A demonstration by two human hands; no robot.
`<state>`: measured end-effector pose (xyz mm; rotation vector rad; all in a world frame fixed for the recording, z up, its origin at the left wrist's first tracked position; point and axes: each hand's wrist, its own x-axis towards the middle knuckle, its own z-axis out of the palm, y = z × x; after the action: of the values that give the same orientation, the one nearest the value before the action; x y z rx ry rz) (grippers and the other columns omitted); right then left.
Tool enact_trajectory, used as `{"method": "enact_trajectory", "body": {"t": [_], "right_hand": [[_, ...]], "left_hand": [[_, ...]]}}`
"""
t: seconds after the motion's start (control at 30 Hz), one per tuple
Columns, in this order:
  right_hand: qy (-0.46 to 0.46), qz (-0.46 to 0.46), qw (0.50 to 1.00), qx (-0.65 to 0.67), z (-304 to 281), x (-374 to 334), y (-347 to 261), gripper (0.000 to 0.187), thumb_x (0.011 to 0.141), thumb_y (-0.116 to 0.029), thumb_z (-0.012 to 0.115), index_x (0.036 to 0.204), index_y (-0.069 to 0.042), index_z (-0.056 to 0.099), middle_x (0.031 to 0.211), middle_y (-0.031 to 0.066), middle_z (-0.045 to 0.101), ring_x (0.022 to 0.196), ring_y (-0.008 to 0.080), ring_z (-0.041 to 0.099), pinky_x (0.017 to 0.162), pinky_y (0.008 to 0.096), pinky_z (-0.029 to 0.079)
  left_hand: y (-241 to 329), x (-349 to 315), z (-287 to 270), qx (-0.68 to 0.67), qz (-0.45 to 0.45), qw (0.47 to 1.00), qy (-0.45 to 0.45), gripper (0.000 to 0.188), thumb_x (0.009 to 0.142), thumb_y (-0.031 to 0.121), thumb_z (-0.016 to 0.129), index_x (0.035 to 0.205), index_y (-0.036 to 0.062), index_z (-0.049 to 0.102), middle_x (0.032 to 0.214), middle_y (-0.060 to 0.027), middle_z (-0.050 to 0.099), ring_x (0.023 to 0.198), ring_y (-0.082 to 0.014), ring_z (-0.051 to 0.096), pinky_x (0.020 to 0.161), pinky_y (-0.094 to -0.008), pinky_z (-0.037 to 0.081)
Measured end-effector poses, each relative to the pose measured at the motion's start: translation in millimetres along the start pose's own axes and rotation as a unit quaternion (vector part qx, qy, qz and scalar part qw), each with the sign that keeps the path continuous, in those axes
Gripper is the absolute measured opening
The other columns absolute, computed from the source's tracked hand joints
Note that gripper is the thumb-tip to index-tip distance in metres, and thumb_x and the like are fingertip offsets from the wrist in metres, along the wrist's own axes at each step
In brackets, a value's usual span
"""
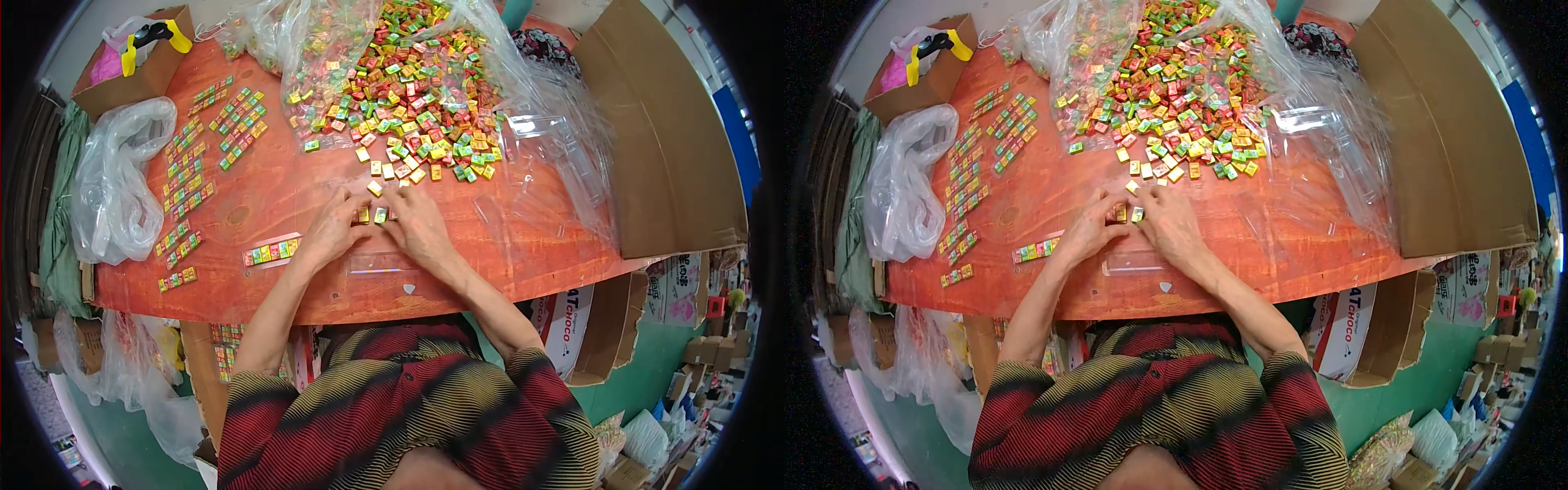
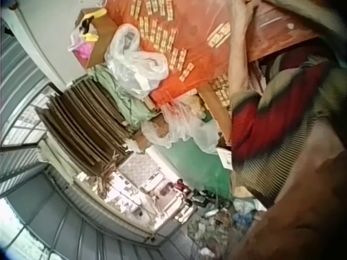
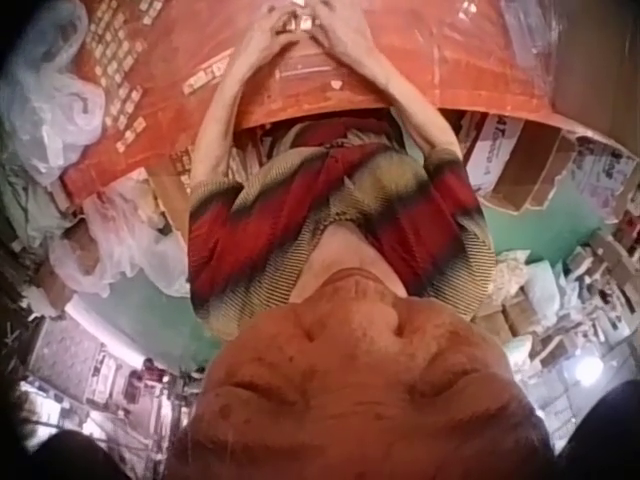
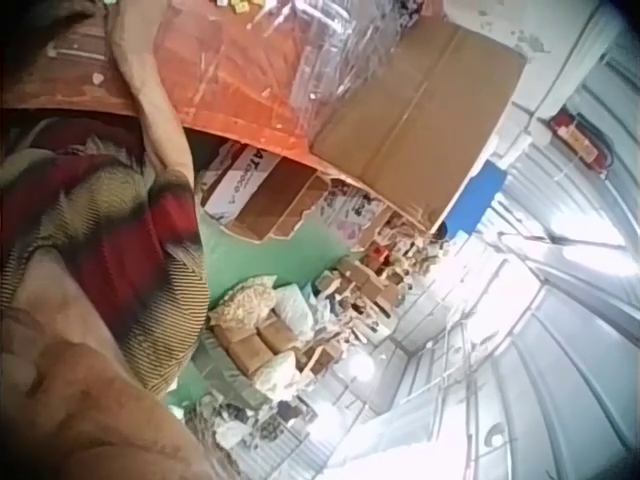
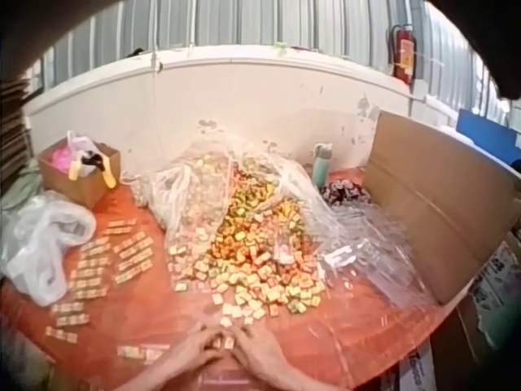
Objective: Sorting and arranging small colorful product packages on a table.
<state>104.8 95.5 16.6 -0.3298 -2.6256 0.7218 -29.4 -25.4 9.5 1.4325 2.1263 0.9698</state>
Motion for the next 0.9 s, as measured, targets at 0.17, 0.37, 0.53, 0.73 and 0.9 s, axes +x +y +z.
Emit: {"method": "enact_trajectory", "body": {"t": [0.17, 0.37, 0.53, 0.73, 0.9], "right_hand": [[-0.058, 0.097, 0.993, 0.011, -12, -13, 13, 0.052, 0.07, -0.01, 0.068, 0.117, -0.007, 0.045, 0.101, 0.0156, 0.049, 0.089, 0.0339, 0.054, 0.071, 0.0402, 0.047], [-0.085, 0.054, 0.994, 0.03, -7, -14, 24, 0.042, 0.072, -0.009, 0.066, 0.111, -0.005, 0.05, 0.096, 0.0159, 0.05, 0.089, 0.0335, 0.053, 0.071, 0.0394, 0.046], [-0.063, 0.065, 0.995, 0.05, -15, -16, 28, 0.034, 0.076, -0.011, 0.063, 0.107, -0.004, 0.052, 0.092, 0.0158, 0.051, 0.086, 0.0332, 0.054, 0.07, 0.0399, 0.045], [0.084, 0.171, 0.98, -0.048, -18, 12, 48, 0.021, 0.081, -0.017, 0.058, 0.095, -0.003, 0.052, 0.089, 0.0173, 0.054, 0.08, 0.0356, 0.055, 0.065, 0.0424, 0.045], [0.089, 0.199, 0.971, -0.102, -8, 15, 59, 0.021, 0.083, -0.021, 0.055, 0.091, -0.003, 0.051, 0.09, 0.0185, 0.056, 0.079, 0.0358, 0.057, 0.063, 0.0435, 0.045]], "left_hand": [[11, 1, 6, 0.033, -0.003, 0.999, -0.004, 0.048, 0.067, 0.012, 0.072, 0.112, 0.0088, 0.054, 0.096, -0.0117, 0.05, 0.088, -0.0296, 0.053, 0.077, -0.0372, 0.044], [14, 7, 20, 0.069, 0.038, 0.997, 0.014, 0.046, 0.067, 0.014, 0.072, 0.111, 0.0135, 0.058, 0.092, -0.0095, 0.05, 0.081, -0.0261, 0.054, 0.07, -0.0365, 0.044], [16, 6, 23, 0.082, 0.052, 0.995, 0.035, 0.043, 0.067, 0.015, 0.072, 0.108, 0.0132, 0.059, 0.09, -0.0095, 0.05, 0.08, -0.0266, 0.054, 0.069, -0.037, 0.044], [18, 5, 24, 0.102, 0.053, 0.992, 0.044, 0.042, 0.068, 0.017, 0.072, 0.107, 0.0137, 0.059, 0.09, -0.0096, 0.05, 0.08, -0.0276, 0.054, 0.07, -0.0376, 0.044], [18, 6, 26, 0.1, 0.051, 0.993, 0.036, 0.041, 0.069, 0.018, 0.071, 0.107, 0.0135, 0.059, 0.09, -0.0098, 0.05, 0.08, -0.0281, 0.054, 0.069, -0.038, 0.044]]}}
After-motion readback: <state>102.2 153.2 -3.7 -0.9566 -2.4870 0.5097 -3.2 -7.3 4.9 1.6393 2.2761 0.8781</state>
